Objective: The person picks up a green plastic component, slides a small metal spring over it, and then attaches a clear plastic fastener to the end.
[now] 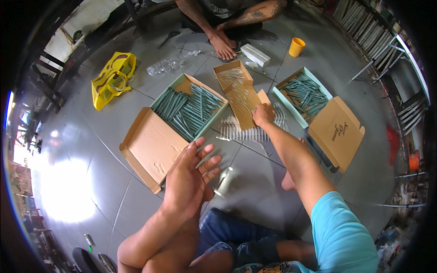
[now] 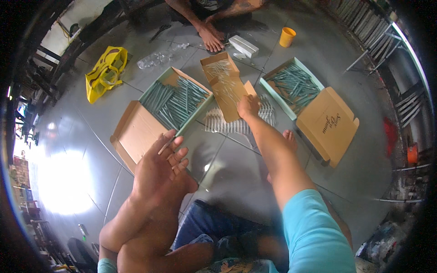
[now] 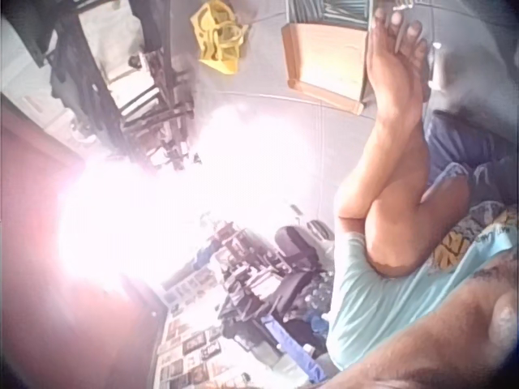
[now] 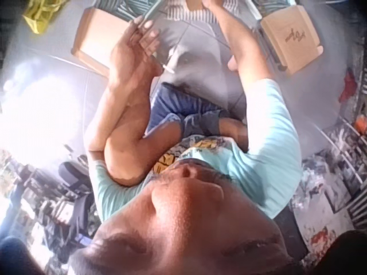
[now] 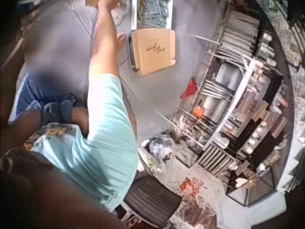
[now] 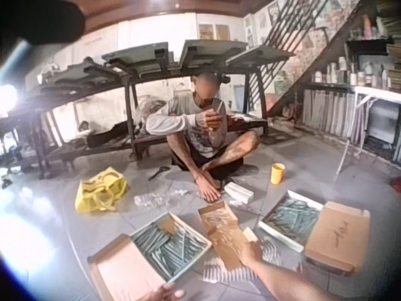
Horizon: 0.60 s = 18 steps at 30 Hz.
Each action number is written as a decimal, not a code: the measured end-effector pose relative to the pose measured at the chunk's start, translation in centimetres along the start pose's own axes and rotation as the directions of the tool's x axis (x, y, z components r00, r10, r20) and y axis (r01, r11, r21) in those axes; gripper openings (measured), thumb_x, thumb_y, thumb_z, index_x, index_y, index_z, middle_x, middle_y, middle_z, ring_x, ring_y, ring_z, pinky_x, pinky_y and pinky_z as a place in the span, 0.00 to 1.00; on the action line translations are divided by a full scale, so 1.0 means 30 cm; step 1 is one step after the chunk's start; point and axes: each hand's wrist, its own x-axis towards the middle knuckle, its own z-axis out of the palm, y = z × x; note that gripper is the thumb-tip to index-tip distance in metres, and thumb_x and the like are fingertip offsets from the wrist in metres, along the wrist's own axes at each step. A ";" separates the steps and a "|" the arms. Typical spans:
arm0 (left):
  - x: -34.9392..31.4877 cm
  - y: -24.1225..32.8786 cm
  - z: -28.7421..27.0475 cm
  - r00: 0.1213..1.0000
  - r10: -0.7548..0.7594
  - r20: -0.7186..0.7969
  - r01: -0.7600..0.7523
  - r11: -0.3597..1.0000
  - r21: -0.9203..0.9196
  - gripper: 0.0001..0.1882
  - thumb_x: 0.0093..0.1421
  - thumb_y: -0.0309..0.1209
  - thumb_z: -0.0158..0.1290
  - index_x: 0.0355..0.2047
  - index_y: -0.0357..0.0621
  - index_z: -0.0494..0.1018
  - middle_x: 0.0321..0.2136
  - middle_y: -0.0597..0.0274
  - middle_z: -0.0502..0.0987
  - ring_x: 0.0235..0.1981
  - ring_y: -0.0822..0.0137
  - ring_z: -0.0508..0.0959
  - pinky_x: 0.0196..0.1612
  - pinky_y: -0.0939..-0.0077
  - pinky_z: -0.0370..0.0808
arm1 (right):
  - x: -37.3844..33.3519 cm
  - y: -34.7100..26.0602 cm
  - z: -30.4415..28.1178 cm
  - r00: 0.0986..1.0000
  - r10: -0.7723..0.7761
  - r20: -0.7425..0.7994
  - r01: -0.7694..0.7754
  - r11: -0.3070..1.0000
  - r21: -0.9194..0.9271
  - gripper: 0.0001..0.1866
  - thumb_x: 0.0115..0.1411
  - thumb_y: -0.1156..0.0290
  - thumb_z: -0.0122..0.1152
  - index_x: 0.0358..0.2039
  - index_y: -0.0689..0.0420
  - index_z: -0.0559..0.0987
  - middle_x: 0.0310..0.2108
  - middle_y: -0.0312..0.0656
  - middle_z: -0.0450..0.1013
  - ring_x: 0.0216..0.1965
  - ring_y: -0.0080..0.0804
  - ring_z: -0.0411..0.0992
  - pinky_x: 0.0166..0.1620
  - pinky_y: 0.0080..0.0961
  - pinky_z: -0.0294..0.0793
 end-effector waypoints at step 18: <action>-0.029 0.017 0.022 0.999 0.019 0.037 -0.020 0.999 0.033 0.21 0.71 0.39 0.45 0.59 0.43 0.63 0.48 0.62 0.71 0.45 0.67 0.75 0.49 0.70 0.73 | 0.013 -0.139 0.057 0.925 0.379 0.002 -0.352 0.857 0.377 0.15 0.64 0.71 0.45 0.41 0.61 0.81 0.45 0.49 0.76 0.48 0.49 0.74 0.48 0.42 0.77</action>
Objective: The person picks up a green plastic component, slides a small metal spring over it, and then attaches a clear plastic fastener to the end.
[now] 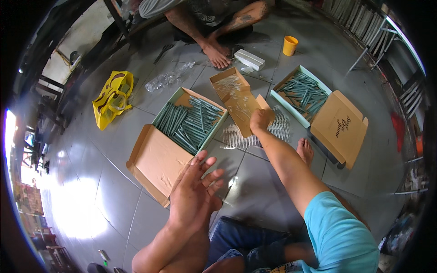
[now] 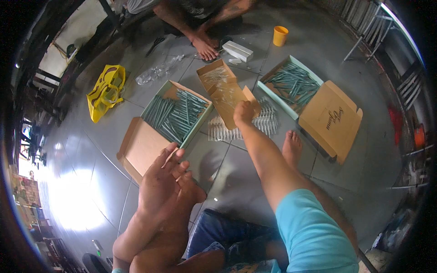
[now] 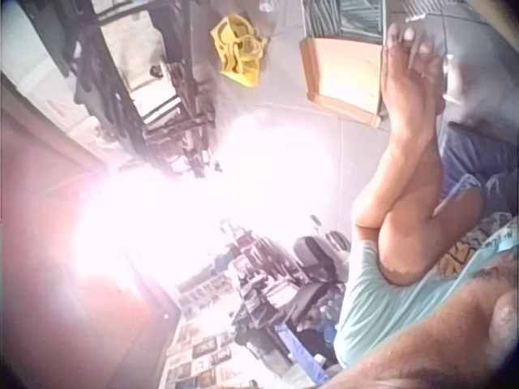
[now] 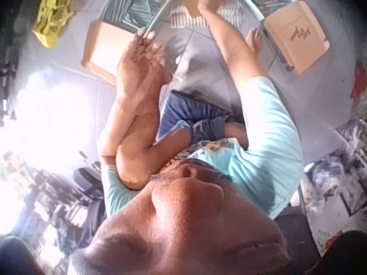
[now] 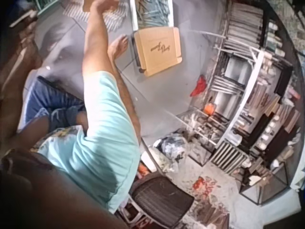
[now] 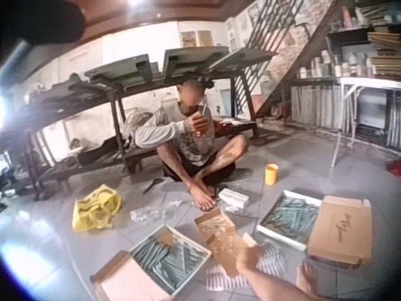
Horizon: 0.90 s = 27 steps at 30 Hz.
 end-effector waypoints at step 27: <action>-0.004 0.000 0.024 0.999 0.010 0.031 -0.012 0.998 0.064 0.20 0.71 0.40 0.44 0.58 0.43 0.65 0.46 0.63 0.72 0.44 0.69 0.74 0.48 0.71 0.73 | 0.042 0.033 -0.038 0.989 -0.089 0.118 0.108 0.980 -0.166 0.13 0.52 0.64 0.65 0.35 0.57 0.83 0.36 0.48 0.80 0.43 0.44 0.79 0.47 0.36 0.78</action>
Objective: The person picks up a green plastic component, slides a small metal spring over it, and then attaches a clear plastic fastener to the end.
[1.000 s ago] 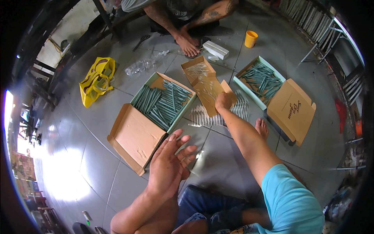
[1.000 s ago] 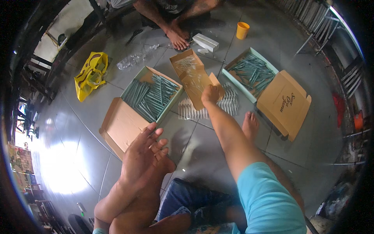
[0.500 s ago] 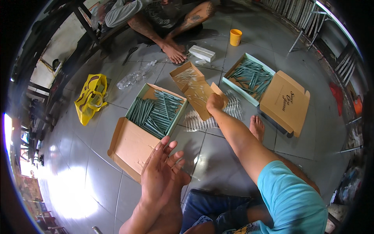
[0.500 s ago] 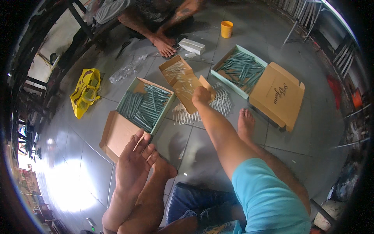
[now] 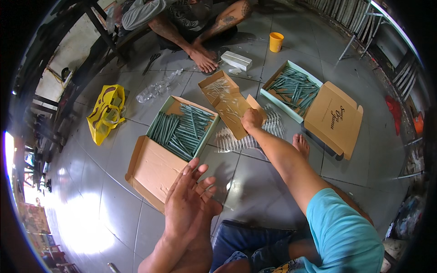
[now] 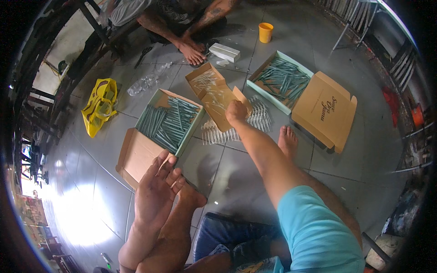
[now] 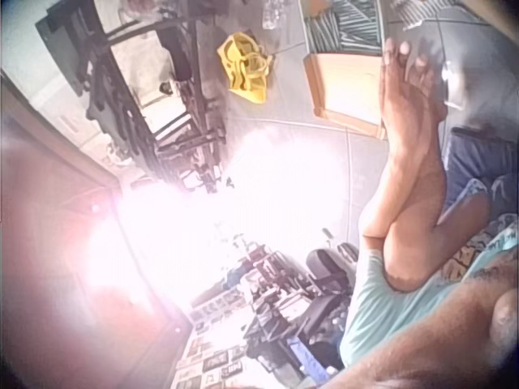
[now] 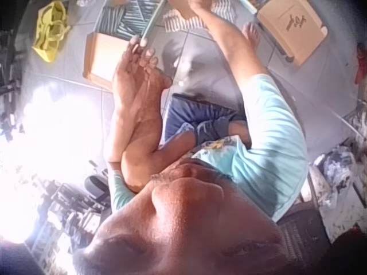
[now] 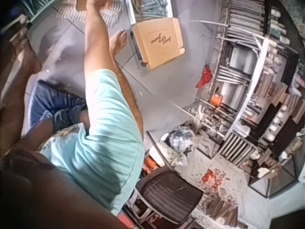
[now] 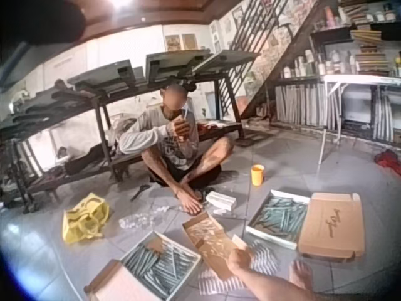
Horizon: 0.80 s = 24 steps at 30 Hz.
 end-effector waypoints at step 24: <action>0.120 -0.033 0.084 0.987 0.141 0.077 -0.159 0.917 0.366 0.26 0.69 0.42 0.50 0.61 0.40 0.66 0.53 0.63 0.73 0.50 0.72 0.75 0.51 0.74 0.71 | -0.526 -0.133 -0.936 0.663 -0.591 0.460 -0.134 0.511 0.849 0.13 0.63 0.72 0.63 0.47 0.63 0.78 0.34 0.34 0.78 0.31 0.16 0.72 0.37 0.15 0.74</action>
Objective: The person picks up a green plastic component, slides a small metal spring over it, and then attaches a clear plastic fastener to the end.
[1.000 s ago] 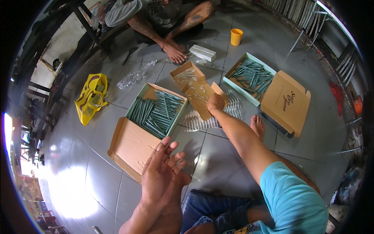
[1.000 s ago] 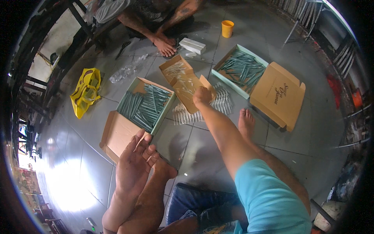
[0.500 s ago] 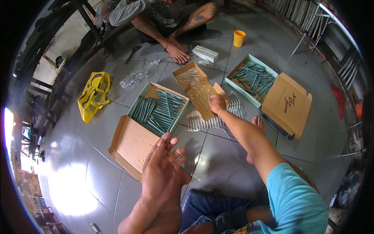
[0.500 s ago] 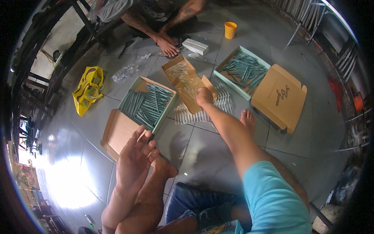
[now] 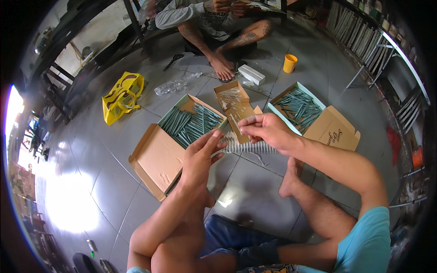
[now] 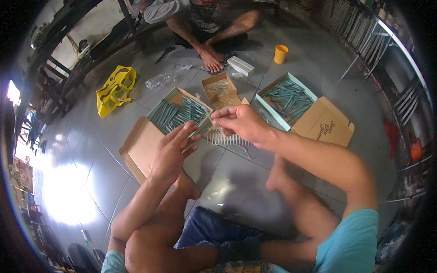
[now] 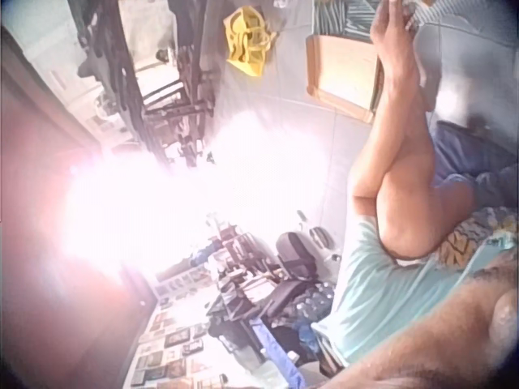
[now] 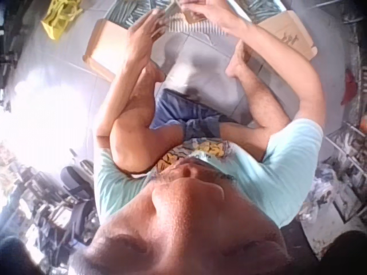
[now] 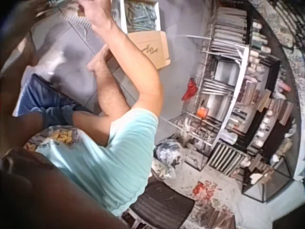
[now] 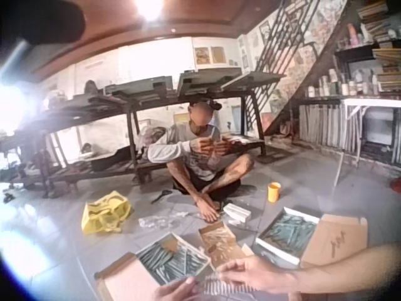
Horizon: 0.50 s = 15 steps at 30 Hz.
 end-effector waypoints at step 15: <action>-0.138 0.097 0.116 0.923 0.243 0.297 -0.297 0.943 0.151 0.14 0.66 0.36 0.56 0.40 0.34 0.78 0.36 0.59 0.82 0.37 0.73 0.79 0.46 0.77 0.75 | -0.390 -0.186 0.127 0.887 -0.444 -0.126 0.365 0.842 -0.398 0.17 0.60 0.69 0.67 0.46 0.65 0.77 0.32 0.36 0.77 0.33 0.18 0.72 0.37 0.16 0.73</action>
